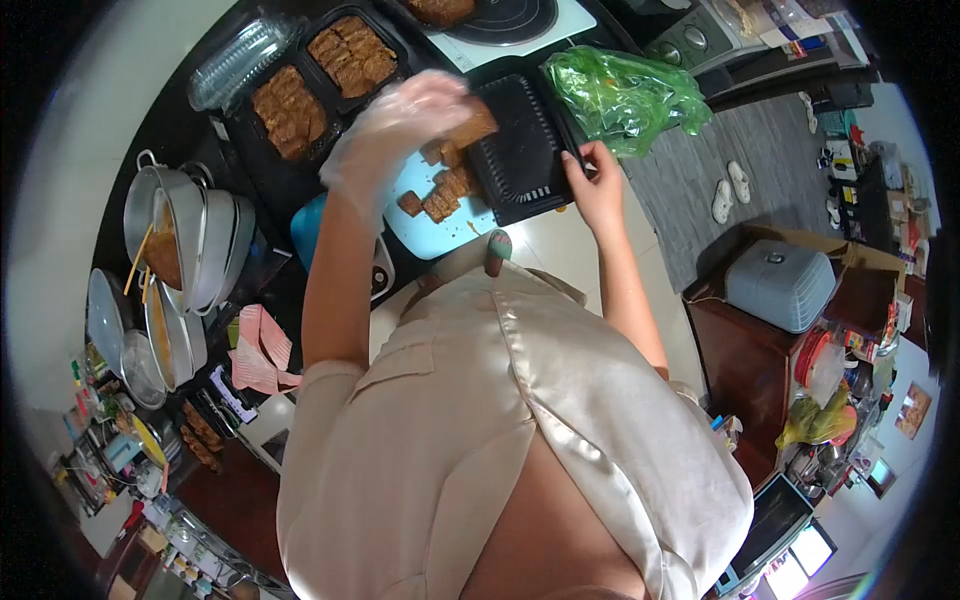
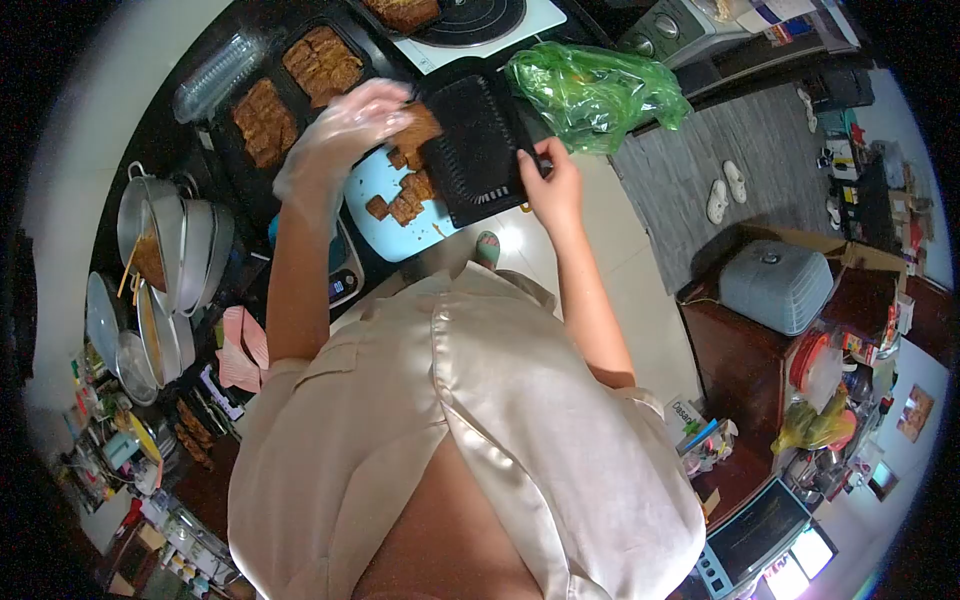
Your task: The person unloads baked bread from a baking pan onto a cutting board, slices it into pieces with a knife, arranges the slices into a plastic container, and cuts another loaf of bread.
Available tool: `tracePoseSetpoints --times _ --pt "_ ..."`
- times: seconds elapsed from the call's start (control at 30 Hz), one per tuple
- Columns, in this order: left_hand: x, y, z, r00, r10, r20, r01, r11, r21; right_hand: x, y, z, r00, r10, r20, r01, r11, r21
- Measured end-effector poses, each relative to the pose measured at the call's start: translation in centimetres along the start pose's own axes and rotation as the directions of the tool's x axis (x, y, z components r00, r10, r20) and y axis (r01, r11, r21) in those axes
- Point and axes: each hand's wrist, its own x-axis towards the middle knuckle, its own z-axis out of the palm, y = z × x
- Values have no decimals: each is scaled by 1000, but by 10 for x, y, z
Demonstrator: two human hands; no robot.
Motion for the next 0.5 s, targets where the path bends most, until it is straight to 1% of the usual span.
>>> tracePoseSetpoints --times 0.03,0.1,0.13,0.2,0.23,0.3,0.33,0.4,0.43,0.47,0.5 --pt "8 3 6 1000 0 -3 0 1000 -2 -3 -7 4 1000 -9 -9 9 1000 11" --pt "24 7 17 993 48 110 -54 997 51 -10 -20 9 999 10 33 -13 996 84" --pt "33 5 22 993 50 107 -56 997 51 -13 -22 10 999 7 33 -9 996 85" --pt "46 -1 32 996 -31 87 11 975 220 -19 -22 10 999 37 37 -43 984 174" --pt "47 -1 37 995 -30 91 9 975 221 -21 -21 9 999 39 33 -44 984 173" --pt "46 0 46 997 12 -78 -2 993 120 -26 -21 6 999 -2 54 -8 985 175" --pt "42 2 49 998 12 -69 -4 993 121 -30 -24 4 999 4 47 -12 985 174" --pt "24 7 53 970 155 -185 -92 946 312 -36 -32 0 980 174 100 -192 956 220" --pt "16 9 54 944 236 -232 -125 904 408 -37 -31 0 980 175 94 -192 956 220" --pt "9 6 55 936 306 -176 -190 857 478 -39 -29 1 984 155 83 -171 958 231" --pt "7 5 58 937 303 -176 -188 858 478 -41 -28 2 988 135 76 -150 959 241"
